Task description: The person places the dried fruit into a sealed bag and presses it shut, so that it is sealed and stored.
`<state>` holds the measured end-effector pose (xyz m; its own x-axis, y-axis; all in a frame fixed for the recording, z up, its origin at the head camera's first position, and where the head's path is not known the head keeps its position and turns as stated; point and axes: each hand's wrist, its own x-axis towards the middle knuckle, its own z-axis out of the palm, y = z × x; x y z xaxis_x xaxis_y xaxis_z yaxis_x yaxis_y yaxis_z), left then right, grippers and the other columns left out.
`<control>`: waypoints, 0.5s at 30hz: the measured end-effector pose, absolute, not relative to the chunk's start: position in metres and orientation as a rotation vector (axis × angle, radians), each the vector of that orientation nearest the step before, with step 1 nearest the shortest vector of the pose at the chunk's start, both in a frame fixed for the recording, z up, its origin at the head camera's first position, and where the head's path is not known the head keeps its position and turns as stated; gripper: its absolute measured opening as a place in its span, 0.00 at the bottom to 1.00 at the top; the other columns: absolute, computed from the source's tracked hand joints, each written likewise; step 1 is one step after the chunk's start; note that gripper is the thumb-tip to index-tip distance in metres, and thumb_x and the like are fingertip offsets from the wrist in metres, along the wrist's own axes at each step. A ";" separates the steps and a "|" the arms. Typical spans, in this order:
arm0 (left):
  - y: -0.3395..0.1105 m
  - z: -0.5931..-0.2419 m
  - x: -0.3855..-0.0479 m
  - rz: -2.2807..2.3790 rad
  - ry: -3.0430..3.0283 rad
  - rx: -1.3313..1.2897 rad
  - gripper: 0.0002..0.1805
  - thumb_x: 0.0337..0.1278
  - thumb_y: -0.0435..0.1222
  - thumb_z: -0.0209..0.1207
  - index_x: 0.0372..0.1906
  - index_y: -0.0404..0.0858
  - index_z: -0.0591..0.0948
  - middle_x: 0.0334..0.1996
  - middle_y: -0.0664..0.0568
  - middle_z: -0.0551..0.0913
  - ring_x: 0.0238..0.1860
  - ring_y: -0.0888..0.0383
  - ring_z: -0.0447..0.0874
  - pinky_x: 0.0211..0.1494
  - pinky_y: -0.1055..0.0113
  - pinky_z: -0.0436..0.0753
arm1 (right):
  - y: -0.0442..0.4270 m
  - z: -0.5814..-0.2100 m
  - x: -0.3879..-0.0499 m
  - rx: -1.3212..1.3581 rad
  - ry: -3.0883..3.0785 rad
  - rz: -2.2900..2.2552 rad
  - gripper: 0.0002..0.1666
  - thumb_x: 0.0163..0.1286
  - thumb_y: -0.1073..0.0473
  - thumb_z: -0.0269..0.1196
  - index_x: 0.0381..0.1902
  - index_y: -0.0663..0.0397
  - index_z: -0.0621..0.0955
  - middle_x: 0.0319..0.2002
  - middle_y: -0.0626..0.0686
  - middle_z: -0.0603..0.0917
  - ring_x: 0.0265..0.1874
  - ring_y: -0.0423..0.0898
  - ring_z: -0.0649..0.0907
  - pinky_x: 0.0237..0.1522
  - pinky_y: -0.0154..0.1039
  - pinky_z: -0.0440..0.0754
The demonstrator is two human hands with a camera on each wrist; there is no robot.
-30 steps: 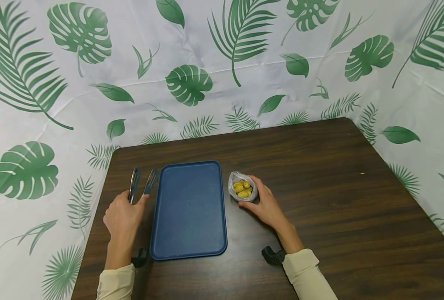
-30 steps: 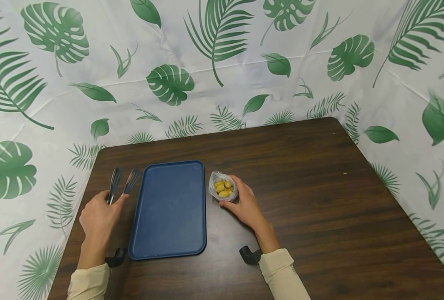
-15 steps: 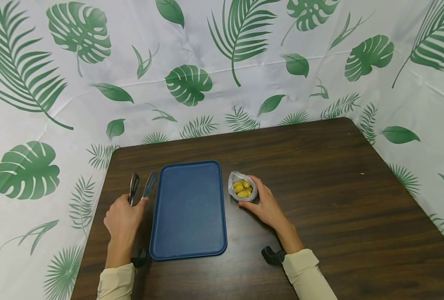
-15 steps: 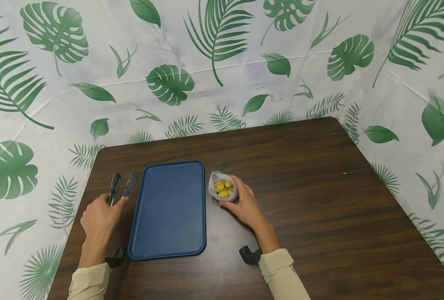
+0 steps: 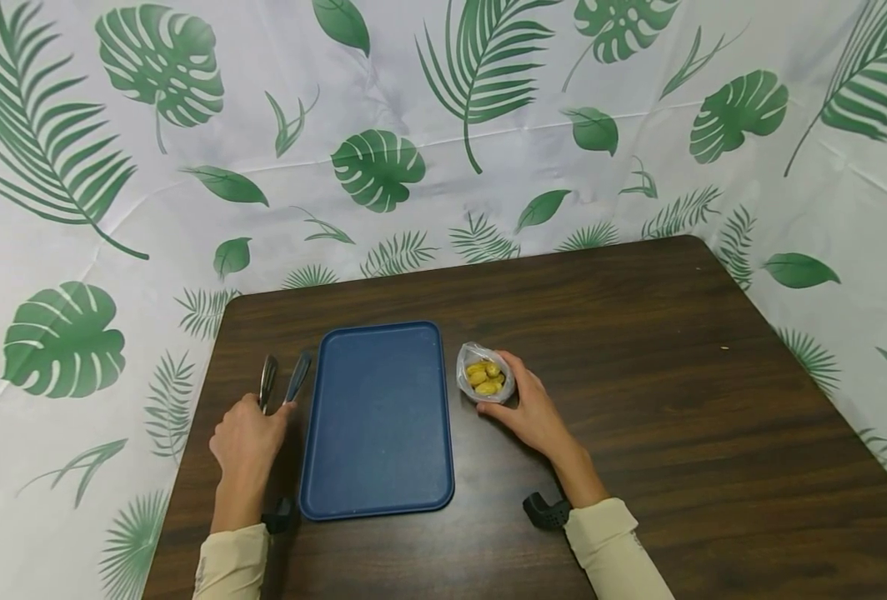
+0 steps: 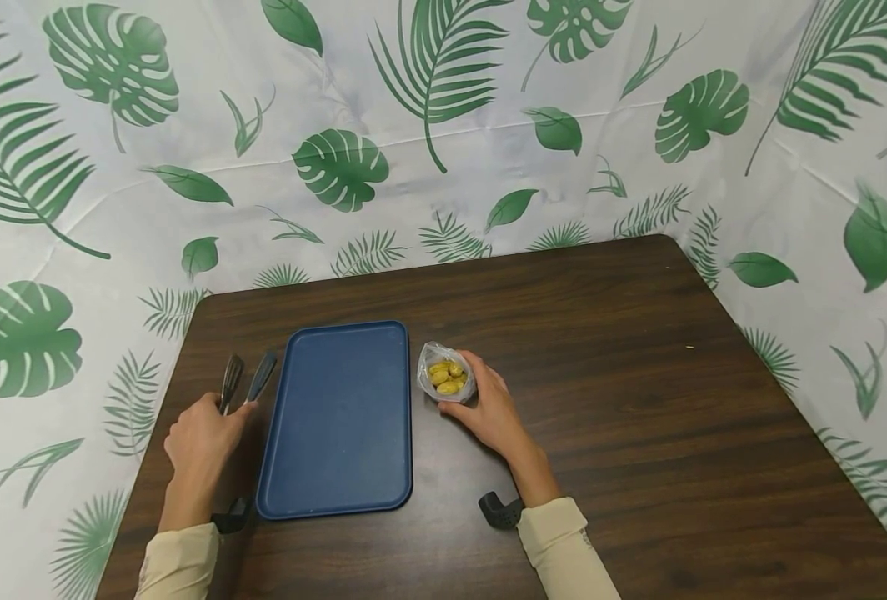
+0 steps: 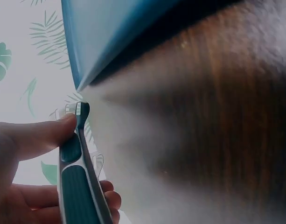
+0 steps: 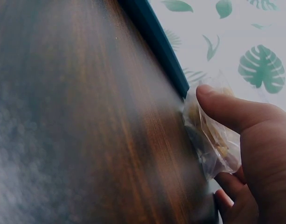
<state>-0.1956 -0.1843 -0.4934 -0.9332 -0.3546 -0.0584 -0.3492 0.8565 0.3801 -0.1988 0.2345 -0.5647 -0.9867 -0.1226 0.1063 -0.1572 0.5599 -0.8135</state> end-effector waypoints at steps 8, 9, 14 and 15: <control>-0.187 -0.500 -0.207 -0.622 -3.053 0.553 0.30 0.62 0.52 0.65 0.41 0.24 0.78 0.41 0.23 0.84 0.42 0.22 0.82 0.36 0.36 0.76 | 0.238 -0.560 -0.204 0.241 -2.742 1.414 0.54 0.60 0.45 0.78 0.78 0.38 0.62 0.73 0.55 0.72 0.72 0.63 0.71 0.70 0.69 0.67; -0.187 -0.501 -0.209 -0.626 -3.053 0.553 0.30 0.62 0.52 0.65 0.41 0.24 0.78 0.41 0.23 0.84 0.42 0.22 0.82 0.36 0.36 0.77 | 0.239 -0.559 -0.205 0.242 -2.740 1.413 0.54 0.60 0.45 0.78 0.78 0.39 0.62 0.73 0.55 0.72 0.72 0.63 0.71 0.70 0.69 0.67; -0.183 -0.505 -0.216 -0.637 -3.059 0.552 0.31 0.62 0.52 0.65 0.44 0.23 0.77 0.43 0.22 0.83 0.42 0.22 0.83 0.37 0.35 0.77 | 0.241 -0.553 -0.206 0.212 -2.770 1.405 0.60 0.60 0.42 0.77 0.82 0.38 0.56 0.78 0.57 0.66 0.76 0.64 0.67 0.71 0.71 0.66; -0.182 -0.505 -0.217 -0.633 -3.068 0.544 0.33 0.62 0.52 0.65 0.46 0.22 0.77 0.45 0.22 0.82 0.44 0.22 0.82 0.39 0.35 0.78 | 0.241 -0.552 -0.205 0.195 -2.776 1.410 0.62 0.60 0.42 0.77 0.83 0.39 0.55 0.79 0.58 0.64 0.77 0.64 0.66 0.71 0.71 0.65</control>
